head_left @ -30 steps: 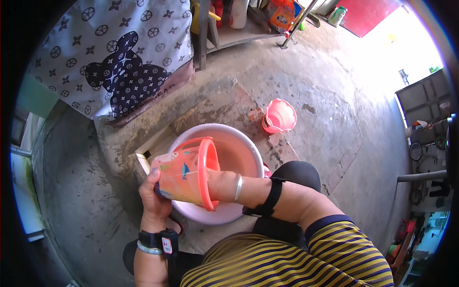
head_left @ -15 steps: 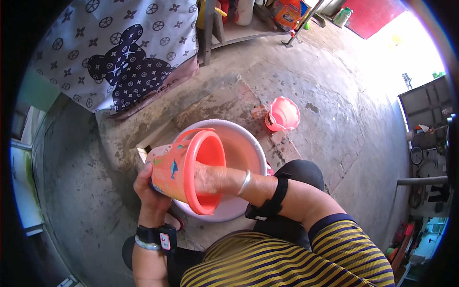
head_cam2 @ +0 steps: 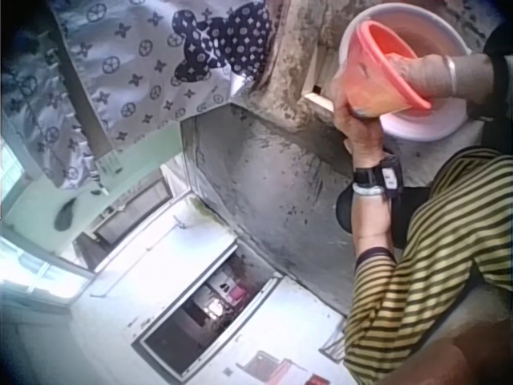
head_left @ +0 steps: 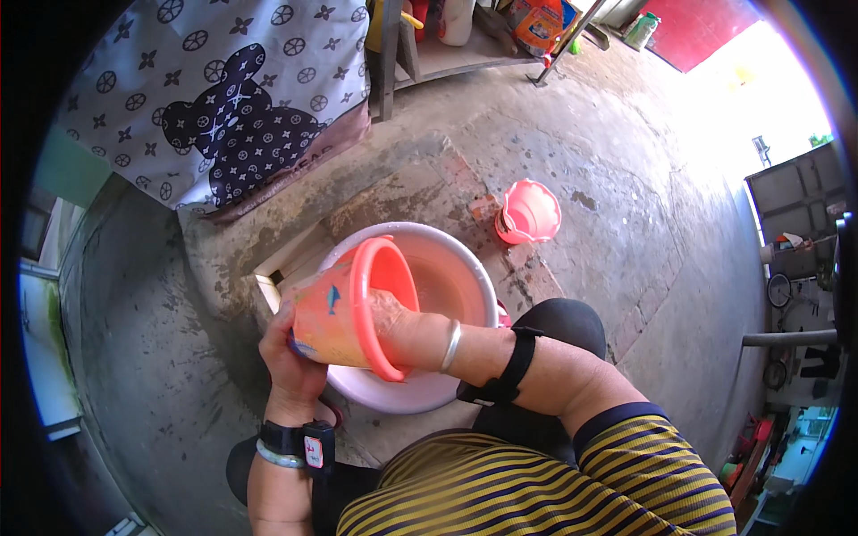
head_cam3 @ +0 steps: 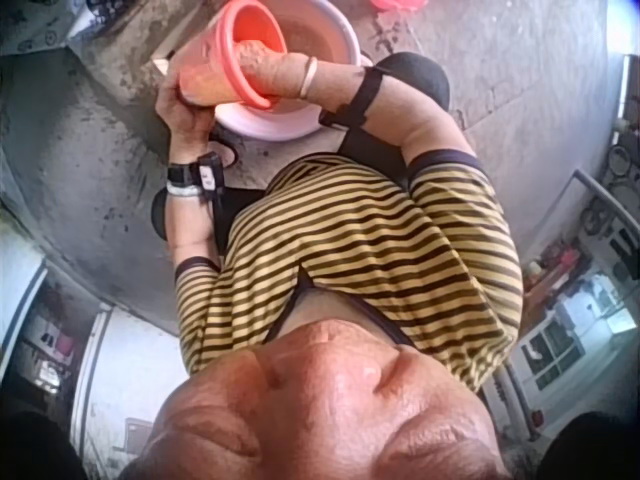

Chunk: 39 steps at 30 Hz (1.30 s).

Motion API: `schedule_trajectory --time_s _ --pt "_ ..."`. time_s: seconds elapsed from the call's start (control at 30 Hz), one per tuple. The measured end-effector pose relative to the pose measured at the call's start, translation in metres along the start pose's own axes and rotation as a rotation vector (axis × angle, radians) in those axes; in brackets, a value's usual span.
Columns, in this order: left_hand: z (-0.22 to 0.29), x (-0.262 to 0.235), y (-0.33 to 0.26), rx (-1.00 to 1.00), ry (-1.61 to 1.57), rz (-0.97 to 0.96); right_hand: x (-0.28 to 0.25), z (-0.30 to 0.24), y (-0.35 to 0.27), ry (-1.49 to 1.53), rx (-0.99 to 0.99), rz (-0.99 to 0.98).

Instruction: The person sits on the floor and washes two small plastic buckets using a cloth and water from a larger basin. They scrub the inside and outside of each bucket, rinse them, and pour out the water.

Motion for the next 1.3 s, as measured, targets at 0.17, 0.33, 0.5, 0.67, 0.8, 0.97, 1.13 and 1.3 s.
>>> schedule_trajectory --time_s 0.17,0.33,0.5,0.67,0.8,0.97,1.13,1.3 --pt "-0.002 -0.007 -0.003 -0.016 0.109 -0.007 0.001 0.001 0.000 0.069 -0.060 0.048" --pt "0.003 0.001 -0.007 0.010 -0.008 -0.090 0.007 0.010 -0.012 0.616 -0.005 0.049" --pt "0.001 0.001 -0.007 0.034 -0.014 0.008 0.052 0.022 -0.008 1.582 0.131 -0.012" --pt "-0.013 0.008 -0.006 -0.025 0.161 0.044 0.085 0.039 0.001 2.338 0.241 -0.025" --pt "-0.011 -0.003 -0.013 -0.009 0.166 0.066 0.090 0.045 -0.002 2.484 0.267 -0.052" --pt "-0.004 -0.005 -0.008 -0.003 0.087 0.088 0.088 0.048 -0.007 2.529 0.334 0.023" --pt "-0.013 0.006 -0.008 0.007 0.077 0.043 0.087 0.047 -0.010 2.531 0.398 0.103" --pt "-0.013 0.004 -0.014 -0.011 0.114 0.113 0.086 0.051 -0.009 2.478 0.390 0.091"
Point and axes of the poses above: each hand's wrist, its own y-axis towards the middle knuckle, its own x-axis out of the palm, z = x × y, the point moved 7 cm from there along y, towards the middle knuckle, and after that the axes turned 13 degrees about y, right-handed, at the moved point
